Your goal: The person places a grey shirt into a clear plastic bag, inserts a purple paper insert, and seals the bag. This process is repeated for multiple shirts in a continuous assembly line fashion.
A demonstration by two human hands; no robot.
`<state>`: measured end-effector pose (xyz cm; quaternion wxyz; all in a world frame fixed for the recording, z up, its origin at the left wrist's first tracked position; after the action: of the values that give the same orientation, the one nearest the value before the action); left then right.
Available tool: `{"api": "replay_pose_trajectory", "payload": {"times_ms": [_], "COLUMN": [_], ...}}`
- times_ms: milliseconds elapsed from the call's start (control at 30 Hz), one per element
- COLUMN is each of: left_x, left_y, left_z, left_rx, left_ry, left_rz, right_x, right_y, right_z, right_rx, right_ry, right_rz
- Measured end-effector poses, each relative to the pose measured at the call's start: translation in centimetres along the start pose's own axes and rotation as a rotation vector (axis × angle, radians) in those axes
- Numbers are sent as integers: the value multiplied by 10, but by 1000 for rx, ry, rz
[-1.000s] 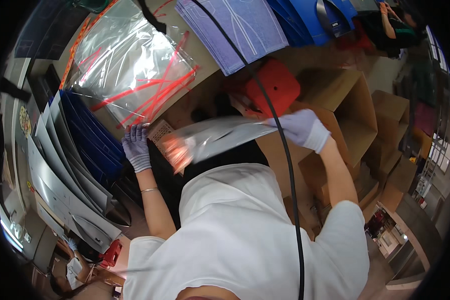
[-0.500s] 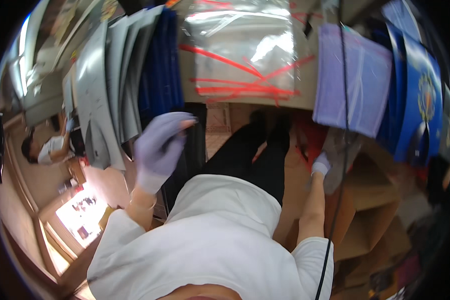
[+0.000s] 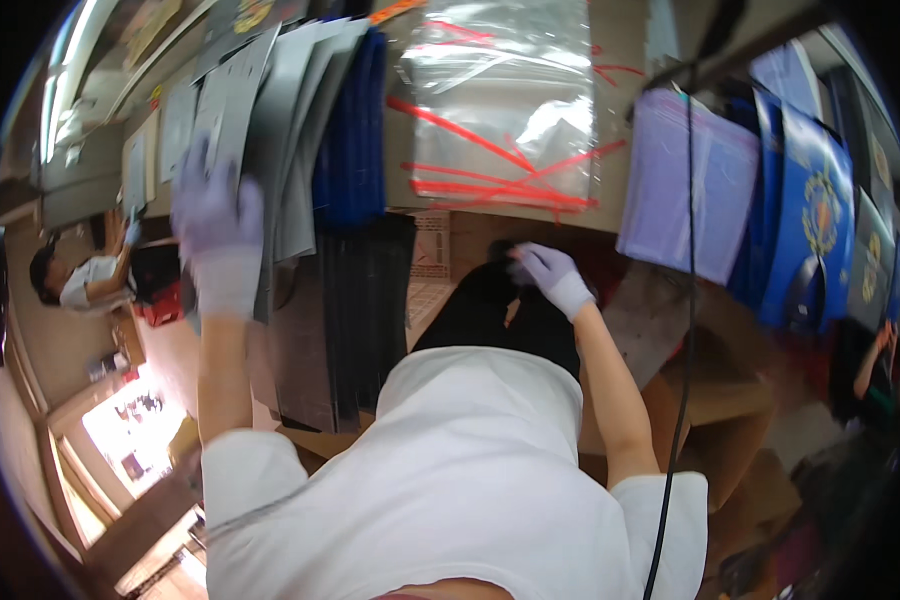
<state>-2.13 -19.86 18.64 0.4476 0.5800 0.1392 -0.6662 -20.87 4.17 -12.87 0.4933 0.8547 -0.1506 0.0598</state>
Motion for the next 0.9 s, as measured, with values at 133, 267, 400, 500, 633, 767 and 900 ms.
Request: {"api": "replay_pose_trajectory", "payload": {"times_ms": [133, 267, 400, 500, 633, 767, 900], "left_x": [-60, -29, -33, -27, -27, 86, 229], "left_y": [-63, -105, -134, -161, -194, -223, -248], "left_z": [-107, -170, -172, -183, -126, -52, 4], "left_rx": [146, 310, 404, 513, 438, -54, -88], "left_ry": [166, 321, 443, 639, 801, 644, 344], "left_rz": [-371, -550, -749, -1378, -1874, -1752, -1007], "right_x": [47, 49, 32, -31, -147, -163, -147], "right_y": [112, 143, 160, 115, 18, -81, -127], "right_z": [-1, 24, -1, -65, -199, -328, -351], "right_rx": [-16, 59, -169, 156, -14, 124, 108], "right_ry": [536, 596, 443, 282, -161, -613, -814], "right_rz": [652, 372, -581, -631, -481, -68, 31]}}
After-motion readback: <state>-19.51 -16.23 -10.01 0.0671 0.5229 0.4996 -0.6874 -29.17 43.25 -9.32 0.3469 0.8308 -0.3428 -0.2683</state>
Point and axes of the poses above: each hand's wrist, its own z-axis towards the middle knuckle, its own x-axis out of the palm, y = z × x, the point moved 5 cm from there along z, towards the middle knuckle, and after that the axes turned 1 degree about y, right-handed, at the moved point
